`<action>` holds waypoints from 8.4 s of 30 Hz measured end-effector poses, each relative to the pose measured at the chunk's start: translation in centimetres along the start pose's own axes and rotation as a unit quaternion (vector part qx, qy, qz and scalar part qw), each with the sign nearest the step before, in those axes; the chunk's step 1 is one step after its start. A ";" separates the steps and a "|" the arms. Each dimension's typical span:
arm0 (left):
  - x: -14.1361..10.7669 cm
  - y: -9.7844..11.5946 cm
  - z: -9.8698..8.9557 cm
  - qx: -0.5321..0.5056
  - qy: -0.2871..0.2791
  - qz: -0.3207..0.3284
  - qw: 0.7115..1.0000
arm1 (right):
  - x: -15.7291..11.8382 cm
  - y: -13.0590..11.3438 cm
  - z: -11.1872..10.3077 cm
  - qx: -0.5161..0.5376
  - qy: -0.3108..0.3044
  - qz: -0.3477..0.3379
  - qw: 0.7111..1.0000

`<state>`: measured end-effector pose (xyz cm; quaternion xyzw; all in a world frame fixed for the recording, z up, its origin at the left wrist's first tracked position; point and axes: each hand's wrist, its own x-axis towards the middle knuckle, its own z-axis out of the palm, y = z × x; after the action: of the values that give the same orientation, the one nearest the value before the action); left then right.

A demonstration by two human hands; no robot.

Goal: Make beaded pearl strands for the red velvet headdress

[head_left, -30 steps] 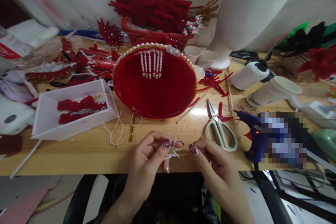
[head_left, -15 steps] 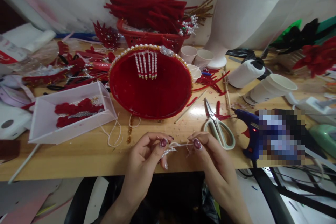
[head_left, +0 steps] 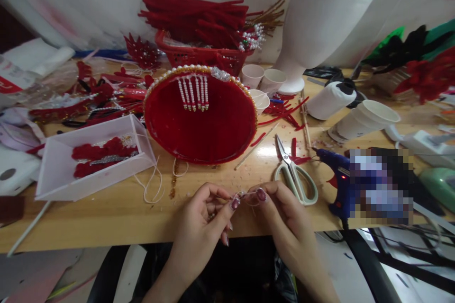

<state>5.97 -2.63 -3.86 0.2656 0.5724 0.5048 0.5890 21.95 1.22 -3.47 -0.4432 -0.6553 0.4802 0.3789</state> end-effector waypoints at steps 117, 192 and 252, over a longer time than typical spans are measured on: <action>-0.3 0.9 0.4 -0.117 0.027 0.013 0.993 | 0.0 -0.7 1.8 0.251 -0.194 0.123 0.940; 0.2 1.4 -0.8 -0.101 0.014 0.071 0.992 | 0.2 -0.9 2.0 0.266 -0.107 0.109 0.952; -1.4 1.5 -0.4 0.202 0.041 0.244 0.947 | 1.1 -0.8 2.3 0.204 -0.035 0.116 0.971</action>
<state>5.43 -3.47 -2.04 0.4899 0.6039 0.5172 0.3575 19.27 1.49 -3.21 -0.4126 -0.5001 0.6596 0.3803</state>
